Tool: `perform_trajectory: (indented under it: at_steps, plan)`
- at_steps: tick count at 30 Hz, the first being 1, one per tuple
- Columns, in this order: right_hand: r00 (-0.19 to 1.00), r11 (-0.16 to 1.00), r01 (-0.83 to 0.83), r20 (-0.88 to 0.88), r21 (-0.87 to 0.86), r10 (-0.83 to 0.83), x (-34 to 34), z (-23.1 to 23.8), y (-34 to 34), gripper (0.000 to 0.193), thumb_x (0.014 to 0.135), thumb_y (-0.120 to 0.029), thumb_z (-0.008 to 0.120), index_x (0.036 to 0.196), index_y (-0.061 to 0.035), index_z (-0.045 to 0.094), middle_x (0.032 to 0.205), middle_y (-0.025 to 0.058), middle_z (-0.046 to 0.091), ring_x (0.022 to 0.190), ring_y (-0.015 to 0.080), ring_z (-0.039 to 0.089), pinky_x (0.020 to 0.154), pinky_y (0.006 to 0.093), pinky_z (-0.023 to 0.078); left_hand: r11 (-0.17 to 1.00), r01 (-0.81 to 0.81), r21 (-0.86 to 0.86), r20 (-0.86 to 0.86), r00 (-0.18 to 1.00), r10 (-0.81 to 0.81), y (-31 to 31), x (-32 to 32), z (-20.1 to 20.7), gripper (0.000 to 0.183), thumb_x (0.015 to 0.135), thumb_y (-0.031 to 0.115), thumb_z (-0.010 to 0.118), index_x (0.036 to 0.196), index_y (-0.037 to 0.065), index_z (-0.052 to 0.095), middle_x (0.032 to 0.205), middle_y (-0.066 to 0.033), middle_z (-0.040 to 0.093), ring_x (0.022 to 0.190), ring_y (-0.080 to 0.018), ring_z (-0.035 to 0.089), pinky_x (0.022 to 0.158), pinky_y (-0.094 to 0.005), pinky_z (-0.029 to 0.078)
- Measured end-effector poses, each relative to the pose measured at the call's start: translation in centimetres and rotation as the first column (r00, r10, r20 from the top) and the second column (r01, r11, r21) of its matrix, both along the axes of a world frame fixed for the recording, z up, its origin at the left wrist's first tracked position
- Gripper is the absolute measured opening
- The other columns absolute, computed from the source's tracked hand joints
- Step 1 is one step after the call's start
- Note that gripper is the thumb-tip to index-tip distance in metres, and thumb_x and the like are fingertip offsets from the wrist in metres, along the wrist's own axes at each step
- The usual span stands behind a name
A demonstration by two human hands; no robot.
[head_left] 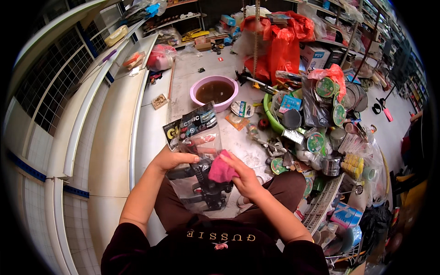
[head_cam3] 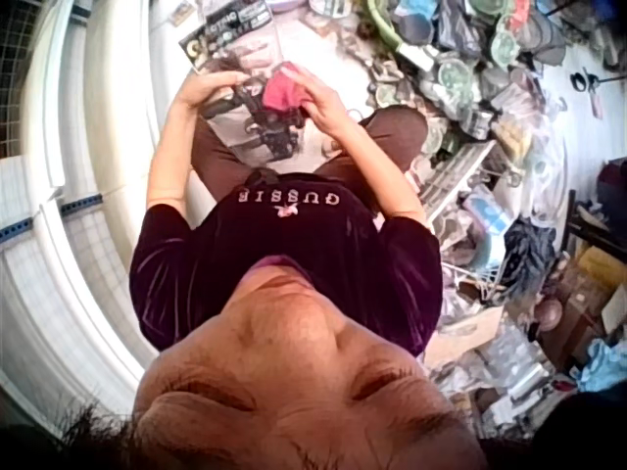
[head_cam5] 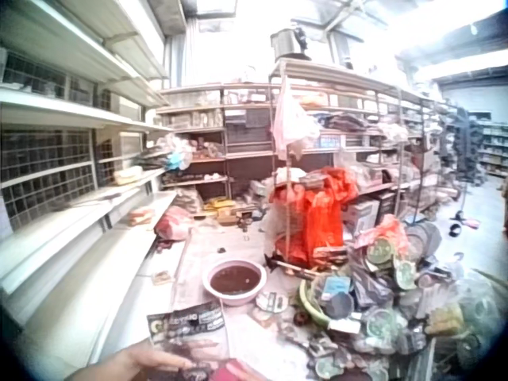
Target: The person cleans a toy gun and its packaging with a cloth before placing the items back on a shelf.
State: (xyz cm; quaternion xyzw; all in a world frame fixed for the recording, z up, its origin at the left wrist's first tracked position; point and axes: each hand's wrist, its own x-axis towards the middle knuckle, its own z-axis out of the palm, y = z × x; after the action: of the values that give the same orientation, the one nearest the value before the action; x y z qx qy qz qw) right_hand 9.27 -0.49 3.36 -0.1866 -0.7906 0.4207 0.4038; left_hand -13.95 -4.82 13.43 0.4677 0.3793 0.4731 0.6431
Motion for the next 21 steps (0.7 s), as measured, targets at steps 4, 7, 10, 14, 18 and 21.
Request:
perform_trajectory:
  at_steps: [4, 7, 10, 14, 18, 21]
  plan:
    - [0.924, 0.833, -0.016, -0.325, -0.553, -0.199, 0.1, 1.0, 1.4, 0.031, 0.089, -0.002, 0.041, 0.118, 0.0, 0.05, 0.105, 0.0126, 0.063, 0.089, 0.0166, 0.062, 0.079, 0.0277, 0.049, 0.999, -0.013, -0.048, 0.025, 1.0, 0.014, -0.3, -0.7, -1.5, 0.073, 0.07, -0.012, 0.058, 0.137, 0.003, 0.033, 0.131, -0.0171, 0.05, 0.114, -0.038, 0.052, 0.089, -0.0381, 0.046]
    - [0.975, 0.956, 0.104, -0.162, -0.276, -0.153, -1.8, 1.8, 1.1, 0.042, 0.086, -0.008, 0.052, 0.127, -0.0021, 0.046, 0.126, 0.017, 0.051, 0.109, 0.0239, 0.055, 0.087, 0.0331, 0.045, 0.999, -0.037, -0.024, 0.025, 0.999, 0.037, -0.2, 0.7, -2.1, 0.068, 0.069, -0.011, 0.06, 0.133, 0.003, 0.04, 0.125, -0.0142, 0.054, 0.11, -0.0325, 0.056, 0.09, -0.0377, 0.047]
    - [0.982, 0.988, 0.098, 0.148, 0.12, -0.116, -2.8, 2.9, -2.0, 0.06, 0.077, -0.003, 0.059, 0.134, -0.0088, 0.043, 0.143, 0.0186, 0.033, 0.13, 0.0302, 0.036, 0.103, 0.0367, 0.033, 0.964, -0.261, 0.047, -0.132, 0.955, 0.265, 0.6, -1.0, -3.2, 0.051, 0.071, -0.006, 0.062, 0.122, -0.001, 0.053, 0.112, -0.0107, 0.061, 0.098, -0.0192, 0.06, 0.09, -0.0312, 0.046]
    - [0.997, 0.909, 0.008, -0.069, -0.416, -0.04, 0.8, -4.7, -1.8, 0.053, 0.084, -0.006, 0.057, 0.134, -0.0018, 0.039, 0.129, 0.0109, 0.05, 0.118, 0.0211, 0.048, 0.097, 0.033, 0.039, 0.994, -0.1, -0.053, -0.101, 0.99, 0.094, 1.8, -2.6, -1.7, 0.052, 0.07, -0.002, 0.055, 0.122, -0.009, 0.05, 0.111, -0.0154, 0.062, 0.103, -0.0242, 0.06, 0.094, -0.0345, 0.044]
    - [0.905, 0.411, -0.322, -0.405, -0.853, -0.131, 0.2, -3.1, -1.9, 0.05, 0.083, -0.018, 0.064, 0.126, -0.0025, 0.045, 0.111, 0.0064, 0.058, 0.096, 0.015, 0.057, 0.09, 0.0298, 0.043, 0.991, -0.054, -0.121, 0.039, 0.997, 0.059, 4.2, -3.4, -1.5, 0.053, 0.07, -0.002, 0.053, 0.122, -0.011, 0.048, 0.115, -0.0181, 0.059, 0.106, -0.025, 0.059, 0.096, -0.0328, 0.043]
    - [0.934, 0.496, -0.25, -0.342, -0.832, -0.103, -1.6, -2.6, -2.2, 0.048, 0.078, -0.011, 0.067, 0.121, -0.0029, 0.048, 0.104, 0.0026, 0.058, 0.093, 0.0126, 0.056, 0.084, 0.0278, 0.044, 0.993, -0.024, -0.116, -0.002, 1.0, 0.024, 6.2, -2.8, -2.3, 0.049, 0.079, 0.007, 0.055, 0.123, -0.01, 0.048, 0.115, -0.0177, 0.059, 0.109, -0.0258, 0.057, 0.097, -0.0352, 0.043]
